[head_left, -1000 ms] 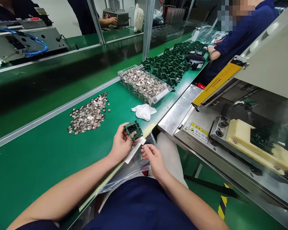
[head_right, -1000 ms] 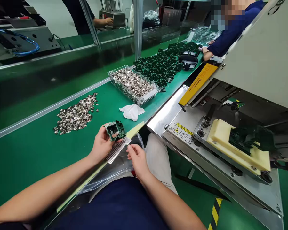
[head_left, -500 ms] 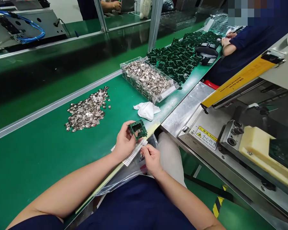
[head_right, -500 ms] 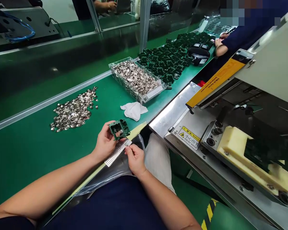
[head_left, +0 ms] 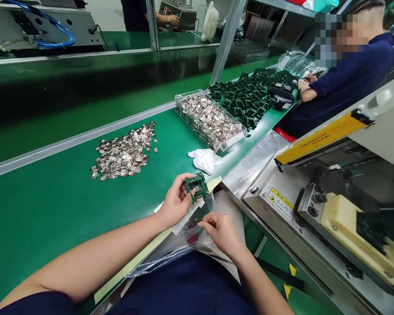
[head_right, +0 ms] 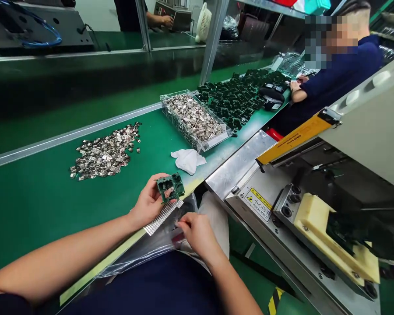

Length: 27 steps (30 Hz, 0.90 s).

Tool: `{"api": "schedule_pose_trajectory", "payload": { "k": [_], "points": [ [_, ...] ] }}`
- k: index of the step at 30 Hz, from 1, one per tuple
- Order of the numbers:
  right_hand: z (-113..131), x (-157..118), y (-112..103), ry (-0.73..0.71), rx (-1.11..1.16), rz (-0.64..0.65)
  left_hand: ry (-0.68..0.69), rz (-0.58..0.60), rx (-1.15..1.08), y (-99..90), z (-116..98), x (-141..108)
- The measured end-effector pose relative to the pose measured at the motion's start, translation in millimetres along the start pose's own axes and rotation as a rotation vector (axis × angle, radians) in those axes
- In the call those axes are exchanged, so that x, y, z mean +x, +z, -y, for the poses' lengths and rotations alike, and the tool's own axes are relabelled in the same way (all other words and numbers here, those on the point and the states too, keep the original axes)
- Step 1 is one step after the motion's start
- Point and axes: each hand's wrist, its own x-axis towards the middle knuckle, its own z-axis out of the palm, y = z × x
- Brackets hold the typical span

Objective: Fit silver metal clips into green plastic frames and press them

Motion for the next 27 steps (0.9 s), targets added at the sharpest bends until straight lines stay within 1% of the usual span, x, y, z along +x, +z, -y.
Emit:
{"api": "schedule_pose_trajectory", "payload": {
  "k": [3,5,8,10,15,22,24,27],
  "points": [
    [20.6,-4.2,-21.4,-0.132,0.126,-0.105,0.027,0.043,0.033,-0.8,3.0,-2.5],
    [33.0,-2.1,-28.9,-0.237,0.137,-0.192,0.055,0.063,0.055,-0.6,3.1,-4.2],
    [46.6,7.2,-28.3,-0.394,0.068,-0.326,0.088,0.091,0.102,-0.5,1.8,-6.7],
    [51.9,14.4,-23.2,-0.446,0.043,-0.387,0.108,0.104,0.145,-1.0,1.4,-7.9],
    [58.7,23.2,-12.7,-0.455,-0.021,-0.456,0.125,0.129,0.239,-3.5,2.0,-10.5],
    [59.5,23.4,-10.4,-0.407,-0.057,-0.507,0.116,0.148,0.301,-4.0,1.3,-13.2],
    [56.9,24.5,-9.5,-0.378,-0.028,-0.517,0.121,0.146,0.307,-3.7,1.3,-13.7],
    [51.0,26.6,-8.1,-0.33,0.086,-0.497,0.128,0.145,0.299,-3.1,0.9,-14.2]
  ]
}}
